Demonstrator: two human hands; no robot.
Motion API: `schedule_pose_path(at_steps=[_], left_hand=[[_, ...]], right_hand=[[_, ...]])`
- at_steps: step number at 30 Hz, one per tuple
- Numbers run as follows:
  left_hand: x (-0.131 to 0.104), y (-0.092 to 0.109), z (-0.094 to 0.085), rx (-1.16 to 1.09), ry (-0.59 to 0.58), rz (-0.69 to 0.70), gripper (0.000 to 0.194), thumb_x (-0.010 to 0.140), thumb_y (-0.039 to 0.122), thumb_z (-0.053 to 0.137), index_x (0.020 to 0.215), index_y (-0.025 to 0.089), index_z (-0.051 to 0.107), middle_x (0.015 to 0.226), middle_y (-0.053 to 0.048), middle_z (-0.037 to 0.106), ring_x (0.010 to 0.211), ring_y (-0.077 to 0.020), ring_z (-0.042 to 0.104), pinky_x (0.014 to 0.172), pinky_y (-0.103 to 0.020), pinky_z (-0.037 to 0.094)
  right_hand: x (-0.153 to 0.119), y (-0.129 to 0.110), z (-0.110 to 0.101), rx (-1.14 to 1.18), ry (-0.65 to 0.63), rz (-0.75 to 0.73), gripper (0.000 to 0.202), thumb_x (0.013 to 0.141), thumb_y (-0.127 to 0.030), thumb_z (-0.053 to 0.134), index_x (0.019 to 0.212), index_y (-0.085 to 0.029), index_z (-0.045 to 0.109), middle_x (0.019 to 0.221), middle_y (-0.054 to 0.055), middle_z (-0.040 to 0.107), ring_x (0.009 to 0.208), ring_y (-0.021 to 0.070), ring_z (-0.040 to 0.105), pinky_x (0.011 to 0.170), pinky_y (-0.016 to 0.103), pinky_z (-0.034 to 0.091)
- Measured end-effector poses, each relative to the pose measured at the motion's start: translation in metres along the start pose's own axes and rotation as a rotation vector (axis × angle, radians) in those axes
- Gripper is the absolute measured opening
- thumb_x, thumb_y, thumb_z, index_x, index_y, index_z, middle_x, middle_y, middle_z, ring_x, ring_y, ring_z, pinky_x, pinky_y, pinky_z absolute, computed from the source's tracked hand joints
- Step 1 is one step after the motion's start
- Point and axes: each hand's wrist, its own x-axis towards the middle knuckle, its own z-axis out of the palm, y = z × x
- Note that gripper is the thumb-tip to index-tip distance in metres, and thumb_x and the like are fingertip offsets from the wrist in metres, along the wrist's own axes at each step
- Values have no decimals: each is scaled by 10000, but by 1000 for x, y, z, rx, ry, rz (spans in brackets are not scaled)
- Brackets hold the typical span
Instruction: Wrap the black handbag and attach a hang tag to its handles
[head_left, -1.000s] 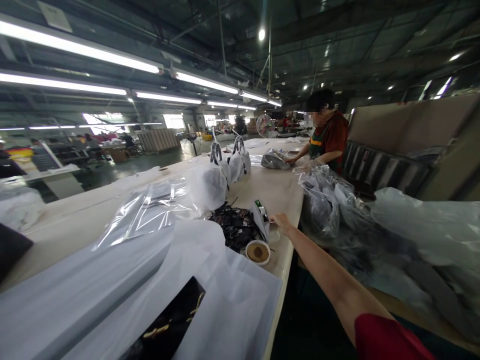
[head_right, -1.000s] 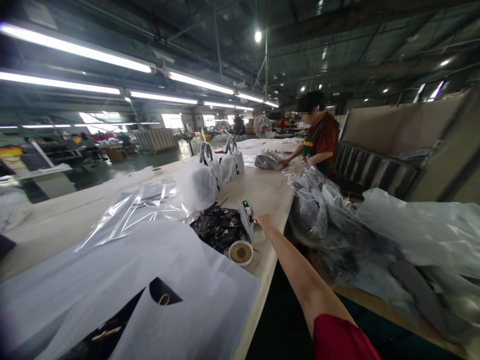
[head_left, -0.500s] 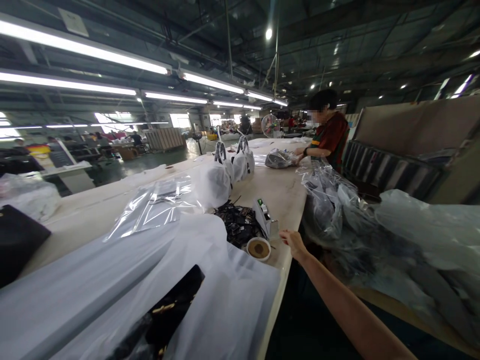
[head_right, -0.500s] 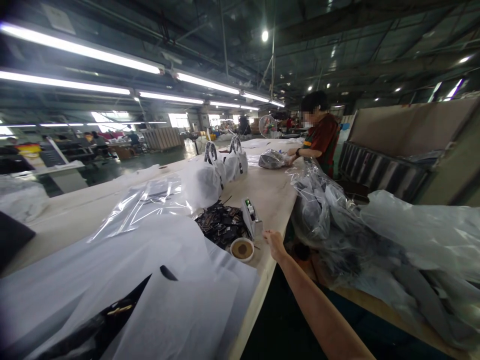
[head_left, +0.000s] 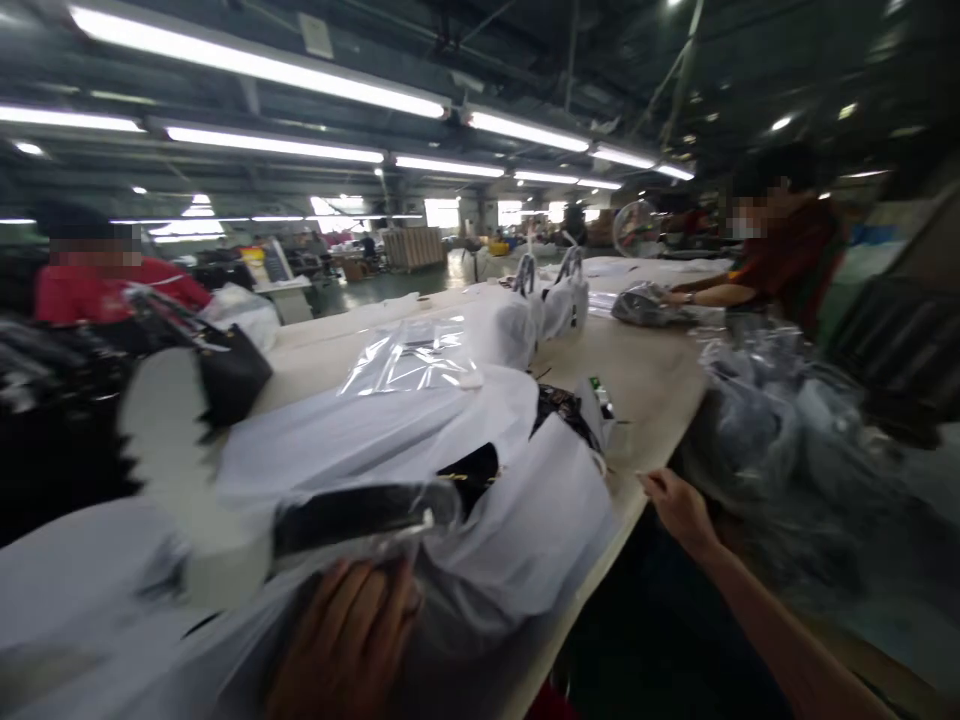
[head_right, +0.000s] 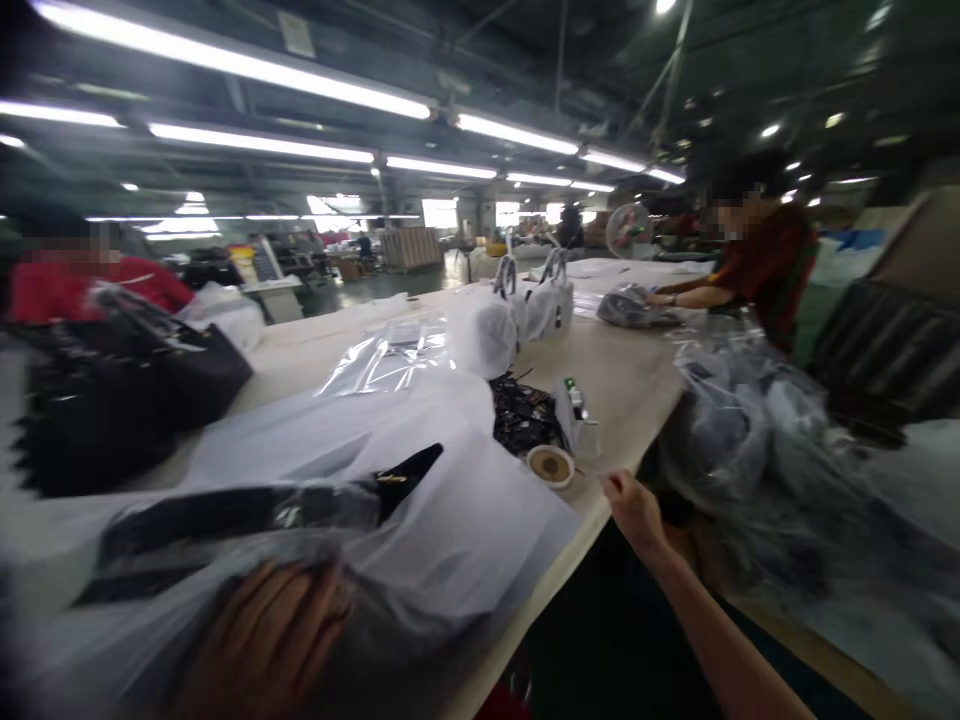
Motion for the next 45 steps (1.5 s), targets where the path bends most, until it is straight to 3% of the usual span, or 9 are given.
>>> schedule_pose_path(at_steps=[2, 7, 10, 13, 16, 20, 25, 34, 45], left_hand=[[-4, 3, -4, 66, -75, -16, 310, 870, 220, 493, 1123, 66, 585, 976, -127, 614, 1005, -254, 552, 1020, -473, 346], [-7, 9, -11, 122, -171, -78, 371, 879, 235, 490, 1218, 87, 527, 1041, -119, 614, 1092, -246, 511, 1089, -514, 208], [-9, 10, -12, 108, -163, -77, 382, 877, 216, 488, 1235, 84, 510, 1043, -127, 609, 1118, -259, 495, 1085, -528, 213], [-13, 8, -13, 73, -138, -50, 394, 878, 196, 455, 1247, 60, 490, 1043, -140, 601, 1130, -279, 485, 1074, -546, 222], [-18, 5, -14, 34, -119, -40, 383, 882, 172, 393, 1228, 54, 507, 1063, -157, 594, 1124, -296, 489, 1058, -553, 249], [-23, 4, -12, 0, -66, -22, 342, 862, 135, 394, 1141, 58, 576, 1089, -172, 598, 1107, -309, 511, 1042, -545, 288], [-28, 2, -12, -24, -7, 10, 354, 847, 117, 416, 1152, -3, 550, 1148, -222, 575, 1171, -335, 475, 1039, -518, 321], [-21, -1, -17, -82, 60, -27, 323, 807, 47, 425, 1089, -6, 574, 1106, -203, 614, 1115, -298, 529, 1007, -473, 369], [-5, -2, -16, 3, -102, -108, 410, 900, 231, 402, 1248, 29, 478, 1326, -186, 461, 1226, -309, 436, 1057, -502, 227]], right_hand=[[-44, -15, -11, -8, -135, -160, 278, 684, -473, 514, 675, -206, 591, 692, 50, 650, 663, 217, 598, 619, 291, 433], [-164, -100, -50, 110, -906, -460, 286, 831, -435, 492, 690, -224, 624, 669, 8, 637, 619, 139, 589, 555, 191, 452], [-208, -162, -53, 267, -1049, -680, 214, 871, -349, 498, 753, -227, 629, 741, 10, 639, 670, 114, 582, 619, 180, 454], [-220, -201, -30, 505, -970, -737, 180, 883, -311, 502, 785, -204, 608, 735, 7, 609, 669, 96, 554, 618, 184, 434], [-216, -216, 9, 645, -758, -606, 186, 864, -323, 524, 757, -181, 578, 665, -13, 570, 607, 87, 515, 554, 182, 411], [-212, -217, 55, 493, -465, -578, 179, 834, -316, 534, 734, -176, 580, 639, -17, 583, 586, 92, 526, 559, 192, 408], [-214, -217, 75, 279, -227, -596, 231, 848, -324, 513, 683, -174, 571, 610, -9, 608, 558, 99, 550, 561, 200, 385], [-212, -236, 79, -254, -123, -471, 339, 853, -423, 520, 626, -191, 617, 597, 30, 658, 547, 146, 592, 506, 258, 266], [-205, -234, 69, -351, -256, -401, 405, 874, -468, 453, 706, -175, 676, 712, 101, 690, 677, 207, 639, 581, 274, 388]])
